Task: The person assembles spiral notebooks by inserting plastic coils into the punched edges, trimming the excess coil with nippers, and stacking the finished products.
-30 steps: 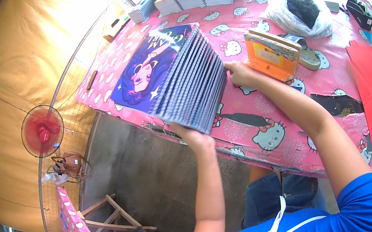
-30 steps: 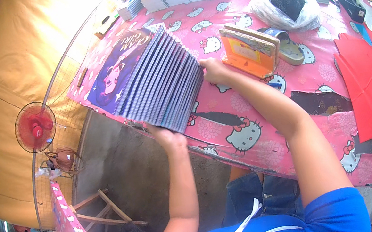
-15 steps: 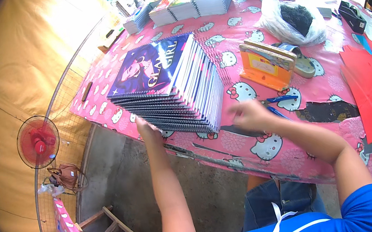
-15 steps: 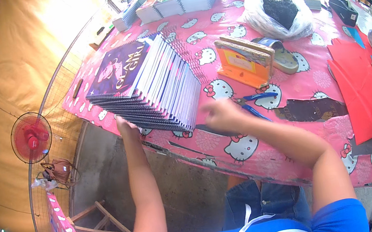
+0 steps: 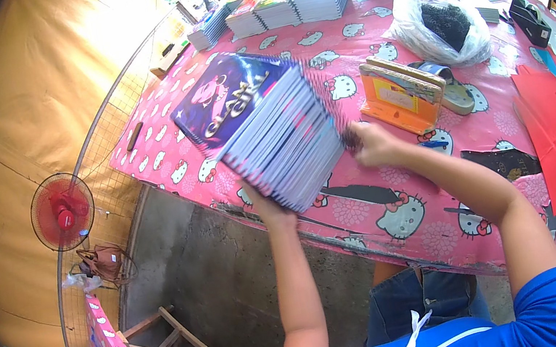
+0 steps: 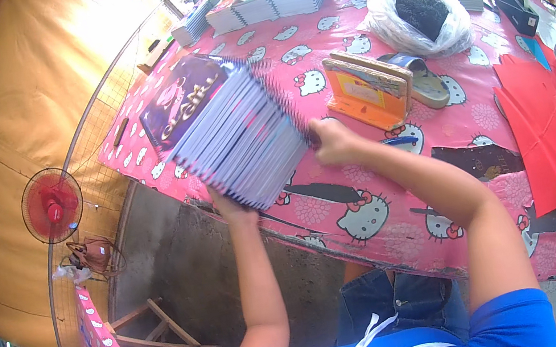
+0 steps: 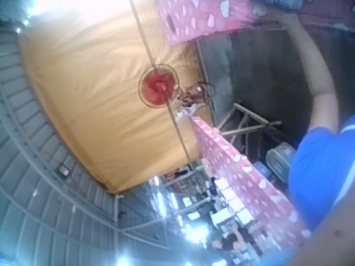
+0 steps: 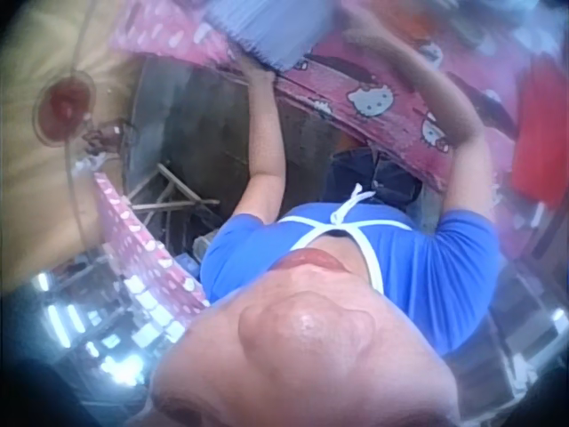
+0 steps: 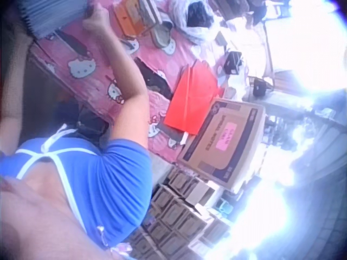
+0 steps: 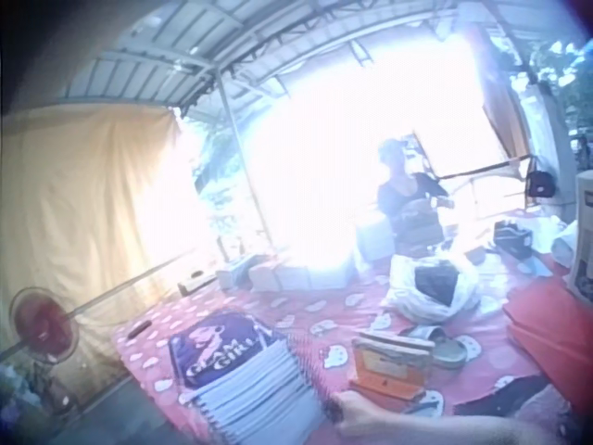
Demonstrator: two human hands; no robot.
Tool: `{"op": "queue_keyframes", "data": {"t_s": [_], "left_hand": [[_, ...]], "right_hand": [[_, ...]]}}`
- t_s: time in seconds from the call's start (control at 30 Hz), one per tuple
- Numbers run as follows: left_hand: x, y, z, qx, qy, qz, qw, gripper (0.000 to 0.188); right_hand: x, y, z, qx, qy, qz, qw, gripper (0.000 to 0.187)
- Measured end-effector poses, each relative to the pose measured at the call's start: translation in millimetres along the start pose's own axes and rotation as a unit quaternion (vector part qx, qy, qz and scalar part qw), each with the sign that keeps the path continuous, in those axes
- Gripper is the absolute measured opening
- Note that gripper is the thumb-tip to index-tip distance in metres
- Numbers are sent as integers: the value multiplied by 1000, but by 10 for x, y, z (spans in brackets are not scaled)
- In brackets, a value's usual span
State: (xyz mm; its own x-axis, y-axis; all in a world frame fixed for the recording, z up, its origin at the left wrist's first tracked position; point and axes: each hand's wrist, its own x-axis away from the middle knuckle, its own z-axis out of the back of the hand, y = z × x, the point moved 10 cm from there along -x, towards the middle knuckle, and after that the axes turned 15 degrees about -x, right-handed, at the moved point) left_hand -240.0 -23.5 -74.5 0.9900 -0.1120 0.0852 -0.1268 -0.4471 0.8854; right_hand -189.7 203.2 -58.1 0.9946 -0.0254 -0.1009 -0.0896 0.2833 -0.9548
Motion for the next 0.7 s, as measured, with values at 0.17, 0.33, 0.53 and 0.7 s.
{"op": "queue_keyframes", "data": {"t_s": [0.17, 0.33, 0.53, 0.7], "left_hand": [[-792, -78, 694, -96, -110, 98, 985, 59], [-1281, -174, 716, -112, -150, 139, 972, 53], [-1414, 168, 1090, -94, -21, -5, 995, 45], [217, 1517, 494, -164, 190, -320, 913, 30]], "right_hand": [[638, -239, -609, -108, -34, 25, 993, 55], [773, -343, -1009, -103, -83, 4, 991, 65], [975, -579, -513, 56, -108, 128, 984, 60], [1550, -169, 904, 334, 124, -95, 930, 87]]}}
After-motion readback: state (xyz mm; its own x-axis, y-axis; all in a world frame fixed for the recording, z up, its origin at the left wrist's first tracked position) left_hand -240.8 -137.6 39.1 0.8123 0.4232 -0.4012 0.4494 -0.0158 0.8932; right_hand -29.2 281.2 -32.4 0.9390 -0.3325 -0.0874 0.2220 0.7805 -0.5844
